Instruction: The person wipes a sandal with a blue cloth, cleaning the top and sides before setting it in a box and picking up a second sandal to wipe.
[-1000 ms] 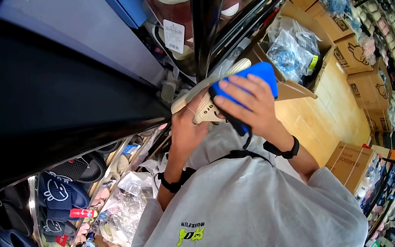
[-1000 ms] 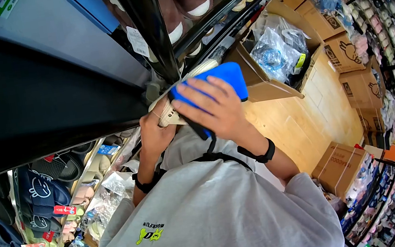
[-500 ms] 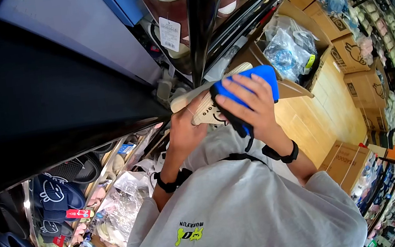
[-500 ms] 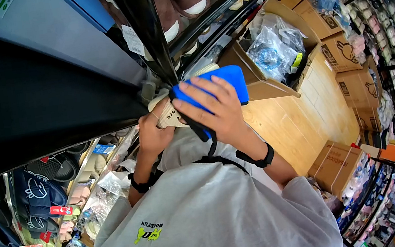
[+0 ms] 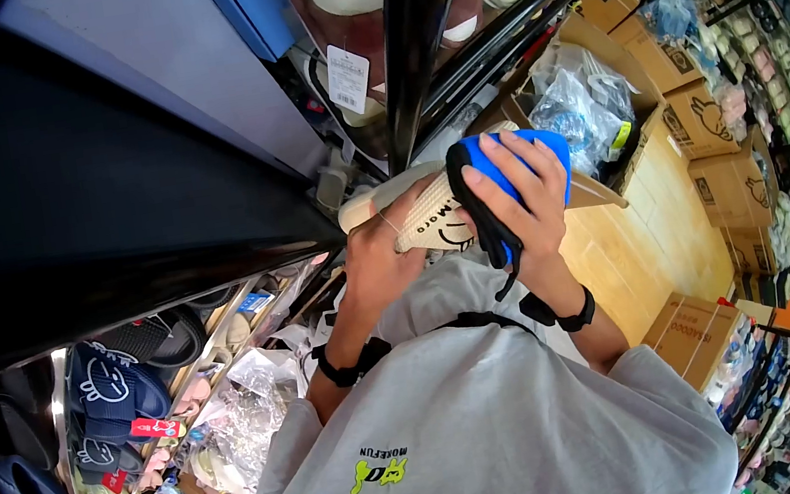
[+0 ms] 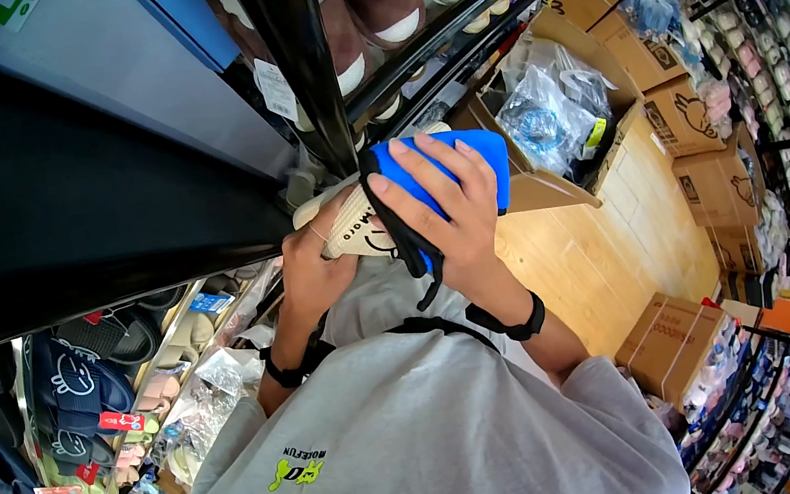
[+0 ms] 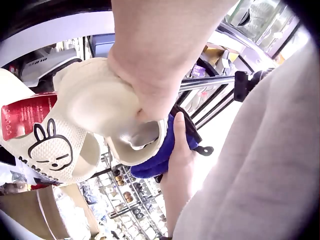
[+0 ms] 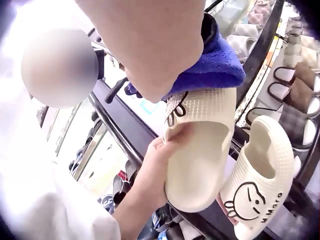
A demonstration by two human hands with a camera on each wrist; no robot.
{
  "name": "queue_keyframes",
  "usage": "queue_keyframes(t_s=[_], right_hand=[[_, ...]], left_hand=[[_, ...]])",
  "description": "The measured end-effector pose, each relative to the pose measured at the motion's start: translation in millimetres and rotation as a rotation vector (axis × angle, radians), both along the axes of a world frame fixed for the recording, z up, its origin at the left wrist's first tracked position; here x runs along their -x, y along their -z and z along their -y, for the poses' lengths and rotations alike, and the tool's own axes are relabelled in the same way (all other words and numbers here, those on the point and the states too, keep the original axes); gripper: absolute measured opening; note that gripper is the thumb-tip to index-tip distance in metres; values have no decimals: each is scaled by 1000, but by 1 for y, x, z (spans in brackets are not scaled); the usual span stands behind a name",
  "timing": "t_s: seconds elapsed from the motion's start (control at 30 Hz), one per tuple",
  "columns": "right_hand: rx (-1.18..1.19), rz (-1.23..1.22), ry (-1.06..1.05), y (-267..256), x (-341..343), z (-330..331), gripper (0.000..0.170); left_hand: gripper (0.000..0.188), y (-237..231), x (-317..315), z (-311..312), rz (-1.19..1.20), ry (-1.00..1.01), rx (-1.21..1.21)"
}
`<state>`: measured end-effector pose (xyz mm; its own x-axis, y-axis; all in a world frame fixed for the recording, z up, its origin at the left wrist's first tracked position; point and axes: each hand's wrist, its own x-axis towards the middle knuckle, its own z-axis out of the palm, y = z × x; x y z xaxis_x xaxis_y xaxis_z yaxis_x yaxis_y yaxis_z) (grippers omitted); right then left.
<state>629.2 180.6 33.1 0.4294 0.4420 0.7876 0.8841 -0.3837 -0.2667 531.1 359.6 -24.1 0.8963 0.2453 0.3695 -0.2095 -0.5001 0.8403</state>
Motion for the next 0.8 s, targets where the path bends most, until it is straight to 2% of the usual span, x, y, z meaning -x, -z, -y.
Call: queue_keyframes(t_s=[0.07,0.1,0.2,0.27,0.33,0.4,0.47,0.53,0.63,0.73,0.8], right_hand=[[-6,2,7,4,4,-1,38],[87,49,-13,7,10,1,36],[311,176,-131,14,24,3,36],[319,210,-153,17,26,0,36],[308,141,-162,9,17,3,35],[219,85,-107,6,8,1,41],[130,23,-80,7,4,-4,42],[125,23,-83,8,9,-7,41],[309,151,-183,10,28,-9,37],[308,187,-198,13,24,-9,42],[267,91,-165,6,13,-3,42]], left_hand=[[79,-1,3,1,-16,-21,-8],[76,-2,6,0,-90,-1,36],[72,1,10,-6,-63,-8,-36],[70,1,9,-8,-40,27,-20],[71,5,13,-11,-7,-10,-100],[71,3,16,-12,-58,-16,-100],[72,-8,15,-12,-152,26,12],[72,0,17,-14,-128,15,-9],[73,15,20,-20,-83,-21,-114],[71,15,20,-19,-58,-1,-100],[70,10,24,-15,-101,-58,-62]])
